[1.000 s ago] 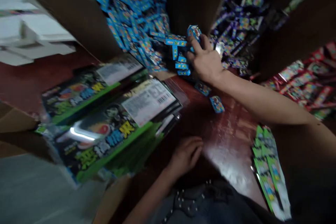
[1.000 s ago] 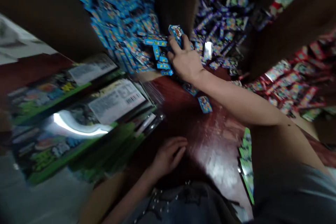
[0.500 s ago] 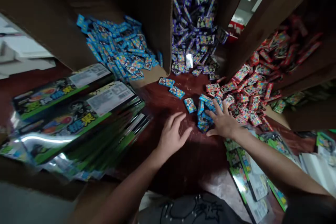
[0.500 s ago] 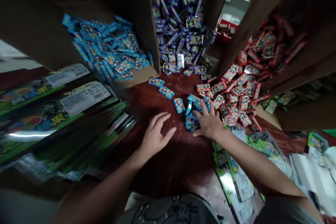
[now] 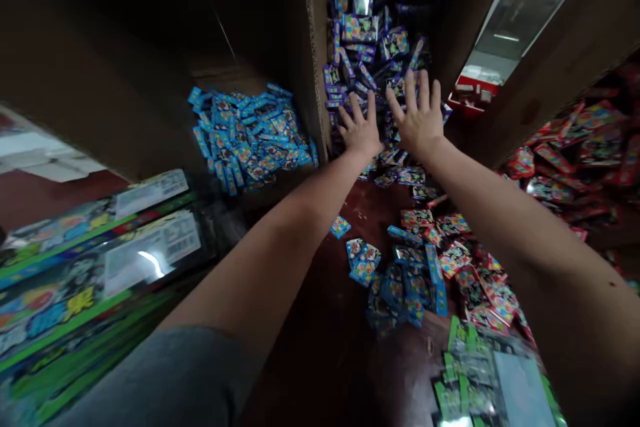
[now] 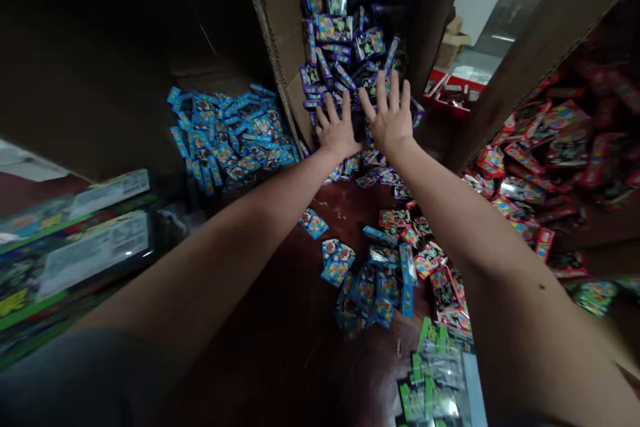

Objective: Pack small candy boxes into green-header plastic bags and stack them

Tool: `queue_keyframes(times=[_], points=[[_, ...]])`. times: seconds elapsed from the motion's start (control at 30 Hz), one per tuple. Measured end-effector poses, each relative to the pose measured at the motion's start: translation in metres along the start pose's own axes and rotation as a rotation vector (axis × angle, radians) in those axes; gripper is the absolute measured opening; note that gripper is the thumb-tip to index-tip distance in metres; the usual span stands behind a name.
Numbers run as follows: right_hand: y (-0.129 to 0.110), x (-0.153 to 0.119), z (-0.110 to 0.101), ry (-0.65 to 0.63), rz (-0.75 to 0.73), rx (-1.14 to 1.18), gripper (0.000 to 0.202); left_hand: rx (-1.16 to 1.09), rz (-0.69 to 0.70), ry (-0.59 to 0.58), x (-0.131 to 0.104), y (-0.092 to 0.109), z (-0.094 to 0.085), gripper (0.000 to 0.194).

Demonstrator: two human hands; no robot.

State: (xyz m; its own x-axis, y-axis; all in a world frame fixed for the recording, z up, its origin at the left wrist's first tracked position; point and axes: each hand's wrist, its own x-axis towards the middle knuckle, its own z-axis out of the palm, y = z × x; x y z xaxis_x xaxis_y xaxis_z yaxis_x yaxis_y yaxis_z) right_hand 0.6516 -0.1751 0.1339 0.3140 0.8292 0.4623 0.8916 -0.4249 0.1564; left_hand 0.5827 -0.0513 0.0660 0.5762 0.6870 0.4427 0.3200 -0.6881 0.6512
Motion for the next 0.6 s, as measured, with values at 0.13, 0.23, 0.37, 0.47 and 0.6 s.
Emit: queue_keyframes(times=[0.13,0.23,0.37,0.47,0.6], points=[[0.017,0.052,0.048,0.035,0.040,0.065,0.081,0.206,0.041,-0.064,0.020,-0.022,0.006,0.122],[0.020,0.070,0.061,0.036,0.087,0.079,0.111,0.245,0.124,-0.060,0.022,-0.027,0.006,0.105],[0.014,0.068,0.042,0.033,0.157,0.053,0.101,0.161,-0.005,-0.060,0.040,-0.015,0.007,0.088],[0.010,0.068,0.023,-0.081,0.251,0.010,0.090,0.125,-0.116,-0.070,0.056,0.001,0.010,0.064],[0.012,0.069,0.015,-0.160,0.245,0.071,0.102,0.122,-0.291,-0.168,0.064,0.021,0.013,0.034]])
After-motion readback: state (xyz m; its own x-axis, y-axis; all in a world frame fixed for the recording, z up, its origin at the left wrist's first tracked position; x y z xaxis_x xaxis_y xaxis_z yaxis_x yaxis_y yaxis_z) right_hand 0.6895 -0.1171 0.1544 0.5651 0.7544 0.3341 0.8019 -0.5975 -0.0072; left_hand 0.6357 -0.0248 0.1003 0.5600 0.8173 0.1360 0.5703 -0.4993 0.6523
